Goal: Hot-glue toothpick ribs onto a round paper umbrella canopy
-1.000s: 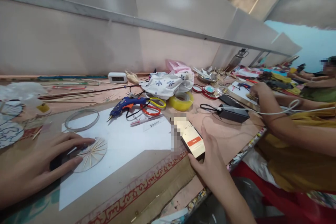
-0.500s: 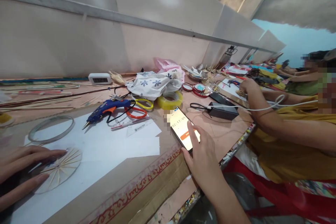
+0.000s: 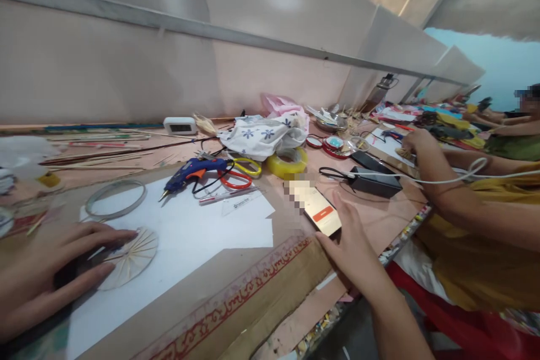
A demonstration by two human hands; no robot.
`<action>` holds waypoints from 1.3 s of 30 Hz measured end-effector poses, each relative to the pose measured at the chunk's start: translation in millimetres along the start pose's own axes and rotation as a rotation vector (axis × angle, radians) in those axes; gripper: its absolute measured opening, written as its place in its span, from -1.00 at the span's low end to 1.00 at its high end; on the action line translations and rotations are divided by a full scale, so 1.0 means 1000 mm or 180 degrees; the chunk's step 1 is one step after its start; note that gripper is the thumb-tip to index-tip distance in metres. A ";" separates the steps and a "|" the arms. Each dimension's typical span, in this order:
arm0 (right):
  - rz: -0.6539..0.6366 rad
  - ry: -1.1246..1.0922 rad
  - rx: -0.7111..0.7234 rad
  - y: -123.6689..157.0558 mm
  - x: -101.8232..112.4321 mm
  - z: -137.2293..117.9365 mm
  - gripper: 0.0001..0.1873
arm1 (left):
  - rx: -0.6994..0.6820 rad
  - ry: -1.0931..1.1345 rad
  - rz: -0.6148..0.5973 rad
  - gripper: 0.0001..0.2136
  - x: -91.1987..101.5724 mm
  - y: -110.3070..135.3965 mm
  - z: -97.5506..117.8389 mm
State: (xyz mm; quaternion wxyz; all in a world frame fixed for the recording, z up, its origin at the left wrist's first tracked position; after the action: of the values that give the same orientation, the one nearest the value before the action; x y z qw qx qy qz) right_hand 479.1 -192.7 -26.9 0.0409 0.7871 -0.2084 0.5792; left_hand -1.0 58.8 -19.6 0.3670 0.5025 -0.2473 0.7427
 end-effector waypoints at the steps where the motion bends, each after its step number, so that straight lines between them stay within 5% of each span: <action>1: -0.0029 -0.0009 0.0036 -0.001 0.000 0.004 -0.10 | -0.0076 -0.0022 -0.0145 -0.60 0.001 0.000 0.005; 5: 0.0017 0.0101 0.0413 -0.010 0.009 -0.017 -0.19 | -0.0290 0.0085 -0.0278 -0.60 0.008 -0.003 0.024; 11: -0.0433 -0.0278 0.1425 -0.039 0.021 -0.143 -0.57 | -0.0282 0.0232 -0.0269 -0.62 0.013 -0.005 0.038; 16: -0.0781 -0.0279 0.2303 -0.072 -0.002 -0.219 -0.70 | -0.0333 0.0460 -0.0229 -0.64 0.011 -0.004 0.038; 22: -0.1079 -0.0440 0.2563 -0.096 -0.036 -0.275 -0.79 | -0.0327 0.0579 -0.0060 -0.67 0.010 -0.002 0.039; 26: -0.1008 -0.0444 0.2405 -0.119 -0.024 -0.297 -0.80 | -0.0375 0.0573 0.0026 -0.70 0.010 0.000 0.041; 31: -0.0787 -0.0833 0.1824 -0.153 -0.001 -0.292 -0.80 | -0.0272 0.0775 0.0223 -0.70 0.011 -0.002 0.038; 39: -0.1255 -0.0591 0.2051 -0.143 -0.024 -0.295 -0.79 | 0.0220 0.1168 0.0879 -0.68 0.020 -0.004 0.024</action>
State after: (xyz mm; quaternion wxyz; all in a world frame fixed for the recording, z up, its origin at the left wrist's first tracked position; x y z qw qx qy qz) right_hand 263.2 34.7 72.0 -0.1169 0.8336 0.1366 0.5223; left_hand 11.4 49.3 8.5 0.2833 0.3327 -0.2172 0.8728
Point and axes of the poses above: each hand's wrist, its own y-axis away from the middle knuckle, its own x-axis out of the back of the hand, z = x × y, the point moved 3 cm from there along -y, towards the middle knuckle, and after that the axes turned 11 degrees about -z, right-handed, at the moved point
